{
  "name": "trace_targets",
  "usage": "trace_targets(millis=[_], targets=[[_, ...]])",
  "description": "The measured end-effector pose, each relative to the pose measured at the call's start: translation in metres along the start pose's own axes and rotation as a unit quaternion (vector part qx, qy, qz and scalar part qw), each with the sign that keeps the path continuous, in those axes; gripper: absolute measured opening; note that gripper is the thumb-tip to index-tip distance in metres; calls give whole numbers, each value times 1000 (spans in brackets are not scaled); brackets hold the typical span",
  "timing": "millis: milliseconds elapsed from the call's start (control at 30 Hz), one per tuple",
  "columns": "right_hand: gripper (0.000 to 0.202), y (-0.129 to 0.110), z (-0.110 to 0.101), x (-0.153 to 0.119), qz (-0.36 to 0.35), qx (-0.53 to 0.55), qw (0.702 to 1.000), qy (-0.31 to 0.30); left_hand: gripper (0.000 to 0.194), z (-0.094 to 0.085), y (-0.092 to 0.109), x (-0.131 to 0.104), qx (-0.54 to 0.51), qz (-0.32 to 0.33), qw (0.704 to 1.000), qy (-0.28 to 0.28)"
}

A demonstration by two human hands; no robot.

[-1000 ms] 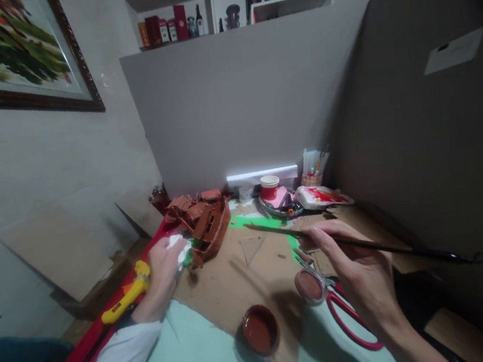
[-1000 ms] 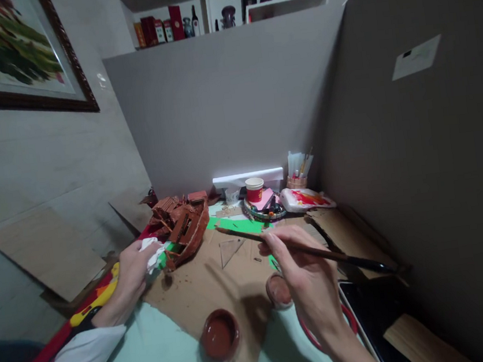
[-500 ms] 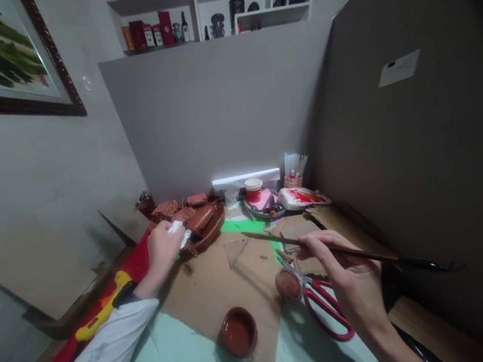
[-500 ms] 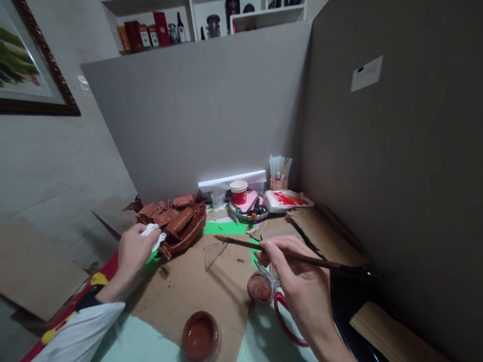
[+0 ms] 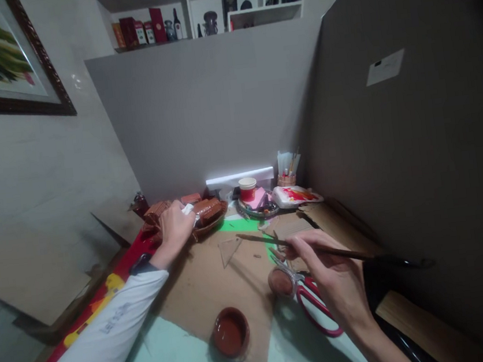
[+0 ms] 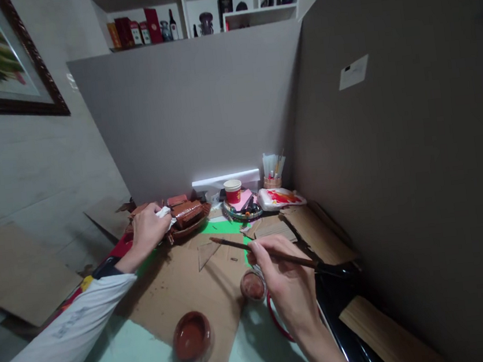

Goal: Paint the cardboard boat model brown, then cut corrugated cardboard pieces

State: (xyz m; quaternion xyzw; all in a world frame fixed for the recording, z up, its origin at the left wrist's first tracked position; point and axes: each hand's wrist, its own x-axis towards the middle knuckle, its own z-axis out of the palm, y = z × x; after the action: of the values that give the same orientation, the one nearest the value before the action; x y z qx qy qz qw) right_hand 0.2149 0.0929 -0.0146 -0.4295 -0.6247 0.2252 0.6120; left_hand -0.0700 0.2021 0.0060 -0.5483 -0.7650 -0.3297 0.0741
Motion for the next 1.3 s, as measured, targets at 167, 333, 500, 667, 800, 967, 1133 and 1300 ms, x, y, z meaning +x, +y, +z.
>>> trace_targets(millis=[167,333,500,667,800,967,1133,1300], targets=[[18,1,2,-1,6,0,1000,-15,18,12,-6,-8,3,24,999,-41],[20,2,2,-1,6,-10,1000,-19,21,6,-18,-15,-41,67,995,-62],[22,2,2,-1,16,-24,999,-16,26,-1,-24,-13,-103,89,989,-55],[20,4,2,0,14,-26,1000,-3,24,-15,-22,-8,-153,67,986,0],[19,7,-3,3,12,-2,1000,14,25,-36,-31,-11,-212,35,975,48],[17,9,-10,5,72,112,991,22,26,-45,-63,-24,-301,5,953,39],[16,2,-15,9,116,211,970,44,29,-42,-82,-49,-347,-36,937,3],[19,-3,-15,4,102,222,970,4,31,-39,-82,-83,-367,-40,927,-64]])
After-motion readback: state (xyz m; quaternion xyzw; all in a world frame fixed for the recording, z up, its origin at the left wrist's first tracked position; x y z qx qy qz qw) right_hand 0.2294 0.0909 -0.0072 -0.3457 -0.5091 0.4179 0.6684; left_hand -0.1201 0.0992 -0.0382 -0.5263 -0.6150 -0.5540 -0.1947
